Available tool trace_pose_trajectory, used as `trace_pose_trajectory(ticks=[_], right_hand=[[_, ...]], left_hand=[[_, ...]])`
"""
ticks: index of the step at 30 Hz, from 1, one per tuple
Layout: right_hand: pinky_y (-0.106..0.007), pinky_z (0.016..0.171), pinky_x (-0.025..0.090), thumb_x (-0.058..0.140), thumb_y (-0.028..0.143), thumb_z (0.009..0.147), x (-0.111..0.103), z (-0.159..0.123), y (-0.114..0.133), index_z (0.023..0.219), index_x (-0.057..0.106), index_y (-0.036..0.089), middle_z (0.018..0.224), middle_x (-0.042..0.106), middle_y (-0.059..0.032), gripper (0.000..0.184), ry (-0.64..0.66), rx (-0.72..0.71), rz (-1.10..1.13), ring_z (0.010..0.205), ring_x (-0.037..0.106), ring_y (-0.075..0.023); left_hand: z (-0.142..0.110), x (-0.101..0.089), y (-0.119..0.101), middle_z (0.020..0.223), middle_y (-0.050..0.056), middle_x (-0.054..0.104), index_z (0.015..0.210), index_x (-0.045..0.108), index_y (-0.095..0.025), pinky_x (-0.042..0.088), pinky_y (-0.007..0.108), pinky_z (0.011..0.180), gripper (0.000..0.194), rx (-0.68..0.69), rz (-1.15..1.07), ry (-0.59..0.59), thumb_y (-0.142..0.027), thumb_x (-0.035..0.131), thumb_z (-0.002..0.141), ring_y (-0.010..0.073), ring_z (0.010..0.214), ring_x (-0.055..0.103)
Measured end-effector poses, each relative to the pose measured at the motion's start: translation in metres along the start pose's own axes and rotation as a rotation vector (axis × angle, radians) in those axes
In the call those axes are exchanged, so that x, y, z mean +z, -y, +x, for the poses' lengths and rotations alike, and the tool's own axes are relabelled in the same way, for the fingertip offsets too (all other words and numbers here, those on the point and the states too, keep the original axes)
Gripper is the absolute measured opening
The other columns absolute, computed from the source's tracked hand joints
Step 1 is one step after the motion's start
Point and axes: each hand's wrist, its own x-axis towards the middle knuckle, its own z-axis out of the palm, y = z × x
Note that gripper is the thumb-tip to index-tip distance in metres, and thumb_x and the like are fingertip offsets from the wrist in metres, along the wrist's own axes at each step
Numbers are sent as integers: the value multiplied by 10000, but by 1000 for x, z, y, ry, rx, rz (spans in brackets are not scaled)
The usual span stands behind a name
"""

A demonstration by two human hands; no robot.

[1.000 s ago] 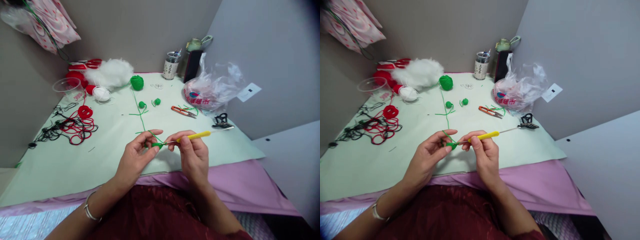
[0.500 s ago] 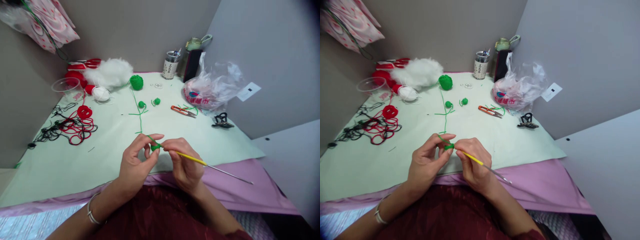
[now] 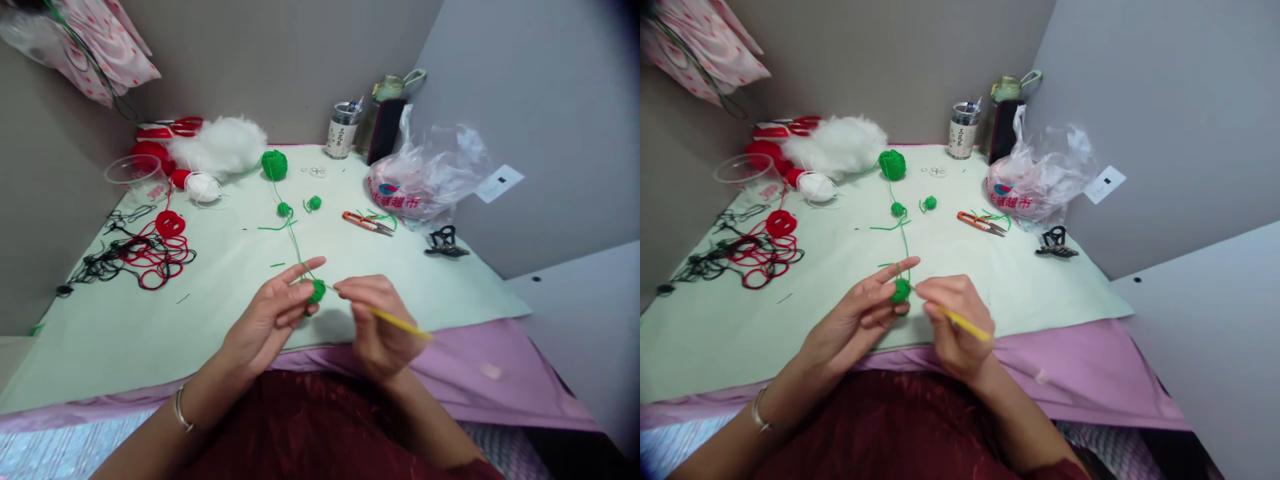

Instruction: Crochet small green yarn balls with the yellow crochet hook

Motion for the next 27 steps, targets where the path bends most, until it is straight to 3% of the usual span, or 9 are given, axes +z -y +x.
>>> trace_pose_trajectory(ticks=[3,6,11,13,15,18,21,24,27], right_hand=[[-324,666,574,557,193,1061,4,9,2,1043,775,258,891,745,-29,229,-91,287,330,742,670,-165],[-312,681,578,596,207,1049,8,13,4,1009,786,253,930,767,-30,200,-37,368,425,766,683,-159],[-310,753,613,628,105,1012,8,7,5,1131,783,264,985,793,-41,252,34,171,139,861,729,-168],[-330,801,622,662,75,982,6,4,5,1179,781,259,1057,798,-70,295,83,5,-46,950,742,-193],[-347,814,625,669,79,977,4,3,4,1203,779,255,1109,796,-90,307,98,-71,-124,991,745,-210],[-341,736,611,627,133,1015,2,7,4,1139,787,255,982,790,-59,236,-4,117,40,861,732,-192],[-317,645,572,620,218,1037,4,13,5,1019,801,247,879,767,-32,184,-64,326,270,717,681,-160],[-327,692,582,660,266,1021,7,14,3,998,813,246,931,792,-42,156,22,368,365,773,699,-168],[-306,703,583,662,272,1024,7,11,-2,1011,810,250,925,794,-34,150,12,445,416,756,691,-151]], left_hand=[[0,1,-2,724,-45,600,1165,838,-200,479,184,713,410,87,27,-32,-236,928,767,34,561,433],[-1,4,2,838,-5,672,1177,831,-218,482,193,783,400,165,115,-8,-245,914,787,92,763,598],[2,7,12,860,-17,697,1202,816,-253,483,211,839,428,289,219,-89,-253,920,786,116,840,621],[3,6,13,834,-17,700,1213,810,-242,494,212,814,440,230,161,-76,-265,918,787,99,763,604],[4,4,10,713,-48,632,1195,819,-205,507,207,767,428,111,74,-33,-274,915,783,48,574,474],[5,2,4,599,-100,497,1103,844,-168,527,208,755,347,37,-6,-31,-244,903,770,18,466,245],[5,2,3,718,-56,600,1073,849,-196,509,198,764,316,147,47,-87,-210,894,760,40,548,402],[2,3,7,851,-6,688,1123,839,-236,490,225,821,341,235,186,-78,-225,892,787,116,793,595],[-1,2,11,923,16,700,1164,830,-263,474,266,863,330,258,304,-76,-281,870,836,164,902,613]])
